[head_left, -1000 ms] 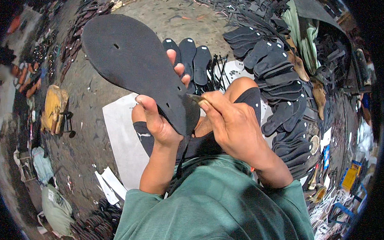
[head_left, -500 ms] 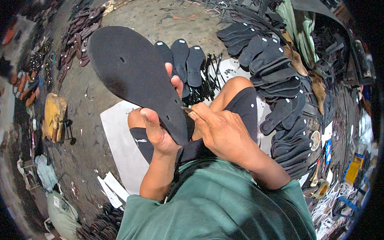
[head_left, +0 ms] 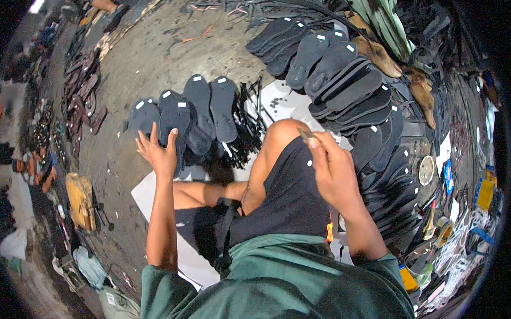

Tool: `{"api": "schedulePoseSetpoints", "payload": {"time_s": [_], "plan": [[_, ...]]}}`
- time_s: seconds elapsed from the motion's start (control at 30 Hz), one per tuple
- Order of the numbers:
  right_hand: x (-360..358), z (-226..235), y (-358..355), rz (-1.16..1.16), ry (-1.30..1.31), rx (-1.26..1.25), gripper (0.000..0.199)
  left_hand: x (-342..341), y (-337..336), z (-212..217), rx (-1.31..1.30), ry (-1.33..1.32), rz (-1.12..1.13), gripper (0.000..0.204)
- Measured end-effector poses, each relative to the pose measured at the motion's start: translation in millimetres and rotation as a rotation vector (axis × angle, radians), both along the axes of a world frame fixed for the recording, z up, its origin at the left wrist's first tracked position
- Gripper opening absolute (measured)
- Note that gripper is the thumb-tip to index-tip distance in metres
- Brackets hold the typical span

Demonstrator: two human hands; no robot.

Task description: The person sits on the floor and uses a small knife to trim the edges of black shoe soles. They handle each sole one at a time, scraping along the perimeter and stacking the finished pieces. At one point, they briefly handle a brown sandal with a gold strap before returning to the black soles.

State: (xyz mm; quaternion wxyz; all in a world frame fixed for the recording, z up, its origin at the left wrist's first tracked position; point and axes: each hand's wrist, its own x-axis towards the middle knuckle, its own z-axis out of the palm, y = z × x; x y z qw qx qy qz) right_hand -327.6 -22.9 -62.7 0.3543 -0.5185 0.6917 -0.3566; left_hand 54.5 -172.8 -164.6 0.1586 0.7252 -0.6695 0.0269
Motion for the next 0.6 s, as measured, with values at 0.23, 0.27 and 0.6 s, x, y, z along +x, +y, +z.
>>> {"api": "schedulePoseSetpoints", "payload": {"time_s": [0.23,0.27,0.6], "plan": [[-50,-54,-8,-0.208,-0.088,0.111,0.021,-179,-144,-23,0.119,0.454,-0.52,0.079],[-53,-53,-12,-0.211,-0.093,0.158,0.021,-200,-171,-52,0.182,0.493,-0.561,0.085],[-78,-81,-1,-0.481,-0.265,0.327,0.029,-319,-283,-168,0.571,0.18,-0.593,0.13]]}}
